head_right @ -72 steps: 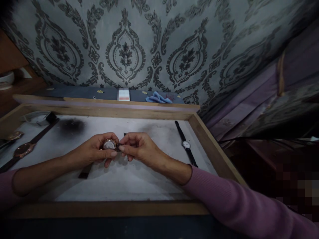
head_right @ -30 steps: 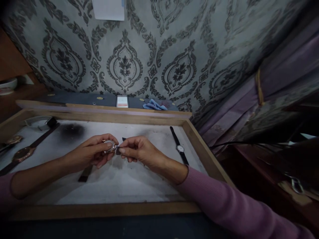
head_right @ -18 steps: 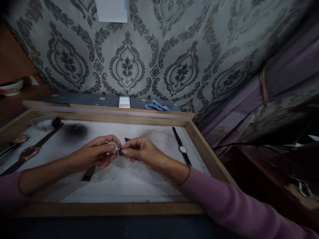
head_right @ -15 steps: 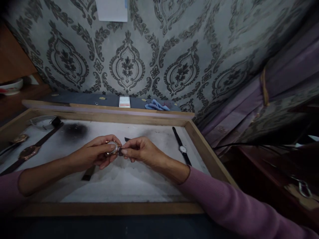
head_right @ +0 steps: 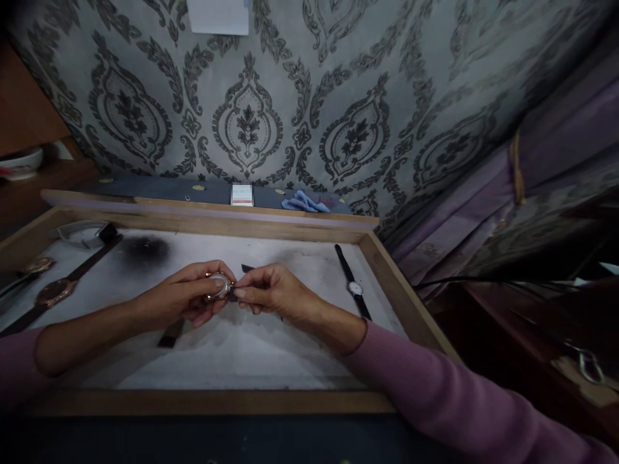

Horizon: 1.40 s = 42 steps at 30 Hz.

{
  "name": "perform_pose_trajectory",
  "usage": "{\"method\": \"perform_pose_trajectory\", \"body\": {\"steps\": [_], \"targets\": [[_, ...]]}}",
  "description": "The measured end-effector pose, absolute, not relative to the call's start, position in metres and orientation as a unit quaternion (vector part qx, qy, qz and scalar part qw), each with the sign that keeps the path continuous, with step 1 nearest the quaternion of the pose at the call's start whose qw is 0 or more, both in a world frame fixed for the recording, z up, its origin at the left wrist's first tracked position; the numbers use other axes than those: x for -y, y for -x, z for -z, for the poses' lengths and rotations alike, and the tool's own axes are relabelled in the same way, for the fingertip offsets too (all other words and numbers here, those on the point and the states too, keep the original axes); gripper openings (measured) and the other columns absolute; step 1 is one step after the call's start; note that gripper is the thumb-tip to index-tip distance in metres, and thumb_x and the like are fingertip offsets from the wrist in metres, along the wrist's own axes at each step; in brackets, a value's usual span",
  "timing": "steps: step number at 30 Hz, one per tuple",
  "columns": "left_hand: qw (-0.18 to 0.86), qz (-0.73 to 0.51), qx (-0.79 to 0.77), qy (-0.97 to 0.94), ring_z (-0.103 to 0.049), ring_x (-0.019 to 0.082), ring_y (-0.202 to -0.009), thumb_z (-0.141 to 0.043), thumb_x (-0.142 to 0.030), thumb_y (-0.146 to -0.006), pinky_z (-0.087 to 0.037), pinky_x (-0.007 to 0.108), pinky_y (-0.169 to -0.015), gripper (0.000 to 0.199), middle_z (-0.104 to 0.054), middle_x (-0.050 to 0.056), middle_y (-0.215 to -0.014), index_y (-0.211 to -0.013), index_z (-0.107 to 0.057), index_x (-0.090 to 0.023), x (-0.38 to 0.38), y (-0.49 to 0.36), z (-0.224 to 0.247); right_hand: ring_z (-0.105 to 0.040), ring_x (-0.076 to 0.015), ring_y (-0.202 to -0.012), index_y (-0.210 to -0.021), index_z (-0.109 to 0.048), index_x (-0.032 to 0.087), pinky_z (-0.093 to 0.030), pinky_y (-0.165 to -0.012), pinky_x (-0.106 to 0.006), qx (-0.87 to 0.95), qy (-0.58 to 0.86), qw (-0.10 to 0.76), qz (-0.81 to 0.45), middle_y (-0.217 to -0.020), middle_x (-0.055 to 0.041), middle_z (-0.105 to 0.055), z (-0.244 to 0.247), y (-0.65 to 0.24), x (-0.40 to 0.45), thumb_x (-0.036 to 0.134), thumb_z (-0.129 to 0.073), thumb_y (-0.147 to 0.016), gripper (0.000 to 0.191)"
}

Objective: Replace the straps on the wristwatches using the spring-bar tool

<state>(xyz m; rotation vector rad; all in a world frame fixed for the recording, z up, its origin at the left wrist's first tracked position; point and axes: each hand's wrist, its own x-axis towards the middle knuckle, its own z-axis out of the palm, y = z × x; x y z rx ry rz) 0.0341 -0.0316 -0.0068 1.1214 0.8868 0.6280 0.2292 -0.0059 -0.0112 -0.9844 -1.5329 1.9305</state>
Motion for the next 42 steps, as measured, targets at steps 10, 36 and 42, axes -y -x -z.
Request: {"method": "perform_pose_trajectory", "body": {"steps": [10,36,42], "targets": [[0.712,-0.276,-0.411,-0.499,-0.047,0.006,-0.037,-0.054,-0.026,-0.08,-0.023,0.017,-0.036,0.01,-0.056,-0.004,-0.057,-0.085,-0.05,-0.019,0.0309,-0.0356,0.008,-0.044,-0.0035,-0.044,-0.073,-0.07,0.015,-0.026,-0.042,-0.019,0.56,0.359,0.237,-0.708,-0.058,0.0031,-0.063,0.016,-0.2294,0.0027,0.039,-0.082,-0.063,0.029],[0.707,-0.264,-0.426,-0.499,-0.049,0.006,-0.038,-0.053,-0.025,-0.08,-0.026,0.017,-0.037,0.009,-0.057,-0.004,-0.059,-0.086,-0.05,-0.019,0.03,-0.034,0.0107,-0.041,-0.0033,-0.042,-0.077,-0.069,0.014,-0.022,-0.041,-0.02,0.571,0.345,0.239,-0.706,-0.051,0.0065,-0.056,0.0185,-0.2296,0.0026,0.036,-0.079,-0.067,0.026],[0.705,-0.262,-0.426,-0.503,-0.049,0.006,-0.039,-0.052,-0.025,-0.08,-0.027,0.018,-0.038,0.009,-0.056,-0.005,-0.06,-0.086,-0.049,-0.02,0.0306,-0.0346,0.0113,-0.043,-0.0033,-0.043,-0.078,-0.069,0.013,-0.023,-0.042,-0.02,0.571,0.35,0.239,-0.703,-0.053,0.0062,-0.057,0.0205,-0.2296,0.0015,0.036,-0.079,-0.066,0.027]]}}
